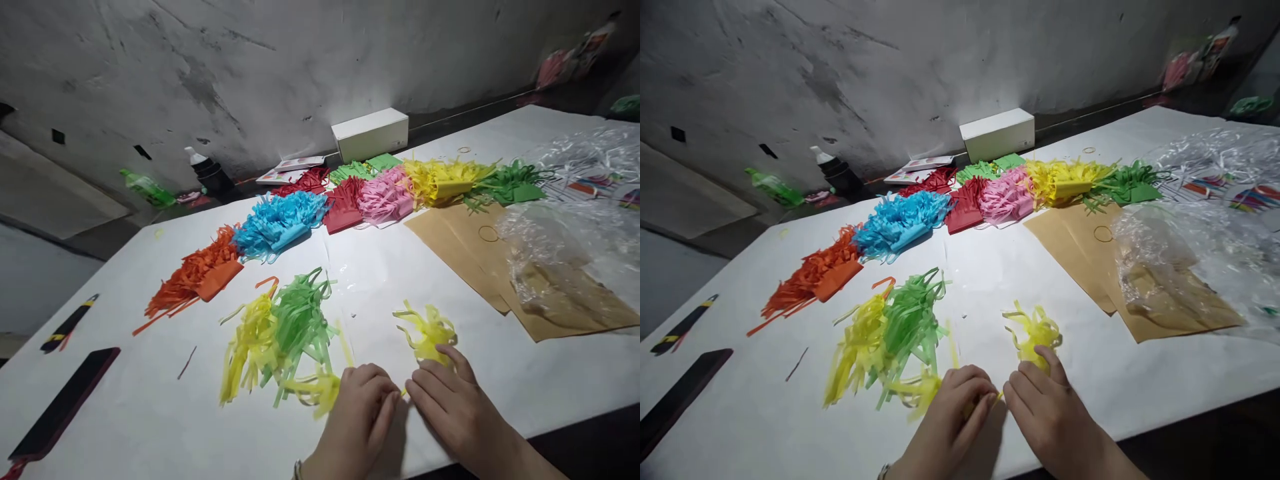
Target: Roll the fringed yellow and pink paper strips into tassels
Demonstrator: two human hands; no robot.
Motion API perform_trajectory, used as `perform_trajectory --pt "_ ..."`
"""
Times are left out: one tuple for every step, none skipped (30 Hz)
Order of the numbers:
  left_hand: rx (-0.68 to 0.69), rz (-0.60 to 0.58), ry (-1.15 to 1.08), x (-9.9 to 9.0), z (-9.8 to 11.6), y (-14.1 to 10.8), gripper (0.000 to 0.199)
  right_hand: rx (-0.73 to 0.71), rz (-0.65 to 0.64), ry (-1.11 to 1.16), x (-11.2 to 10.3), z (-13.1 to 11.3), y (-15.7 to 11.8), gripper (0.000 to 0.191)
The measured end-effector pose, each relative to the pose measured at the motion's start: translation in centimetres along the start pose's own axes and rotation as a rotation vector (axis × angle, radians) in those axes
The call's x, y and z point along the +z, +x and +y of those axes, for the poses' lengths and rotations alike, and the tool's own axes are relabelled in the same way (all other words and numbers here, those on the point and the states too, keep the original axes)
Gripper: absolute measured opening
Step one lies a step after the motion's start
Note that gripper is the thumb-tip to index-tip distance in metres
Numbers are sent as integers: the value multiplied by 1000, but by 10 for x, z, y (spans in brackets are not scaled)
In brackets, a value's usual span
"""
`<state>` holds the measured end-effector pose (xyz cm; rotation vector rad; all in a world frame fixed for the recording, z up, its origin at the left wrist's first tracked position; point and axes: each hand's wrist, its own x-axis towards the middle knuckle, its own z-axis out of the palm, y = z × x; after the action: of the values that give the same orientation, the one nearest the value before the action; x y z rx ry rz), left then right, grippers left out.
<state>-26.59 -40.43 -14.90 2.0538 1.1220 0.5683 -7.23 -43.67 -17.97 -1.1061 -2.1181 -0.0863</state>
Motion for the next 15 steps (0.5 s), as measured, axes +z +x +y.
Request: perform_trajectory --pt "-64 -37 -143 -2 4 -2 23 -17 54 10 -5 -1 0 33" --pt "-132 -69 -293 -4 7 -4 25 -34 108 9 -10 -3 -1 32" --pt "-206 -97 -444 -4 11 -6 27 -48 150 4 -15 -5 -1 32" --pt "-282 -124 -588 -3 14 -7 32 -58 173 -5 -21 -7 -1 31" --pt "-352 -147 -707 -2 17 -8 39 -62 181 -17 -26 -9 -1 30" --pt "-401 -159 -784 0 19 -8 44 -60 187 -26 -32 -11 -1 28" --pt "-417 -159 -813 2 22 -7 47 -51 187 -25 -37 -13 0 25" --pt "-402 -153 -798 5 24 -6 48 -34 179 -14 -42 -14 1 22" --pt "-361 -138 -751 8 26 -6 47 -5 175 9 -46 -15 2 20" --pt "-306 -117 -692 11 27 -4 46 34 184 41 -49 -16 3 19" --pt "-248 -92 -640 15 28 -3 46 79 195 84 -51 -16 3 19" --pt "-199 -65 -609 19 29 -2 46 121 214 126 -52 -16 3 19" --pt "-165 -36 -593 24 29 -1 46 154 243 159 -52 -16 1 19" --pt "-141 -5 -585 29 29 0 45 173 290 178 -52 -15 -1 18" --pt "-122 24 -579 34 29 2 45 180 337 184 -51 -13 -5 17"
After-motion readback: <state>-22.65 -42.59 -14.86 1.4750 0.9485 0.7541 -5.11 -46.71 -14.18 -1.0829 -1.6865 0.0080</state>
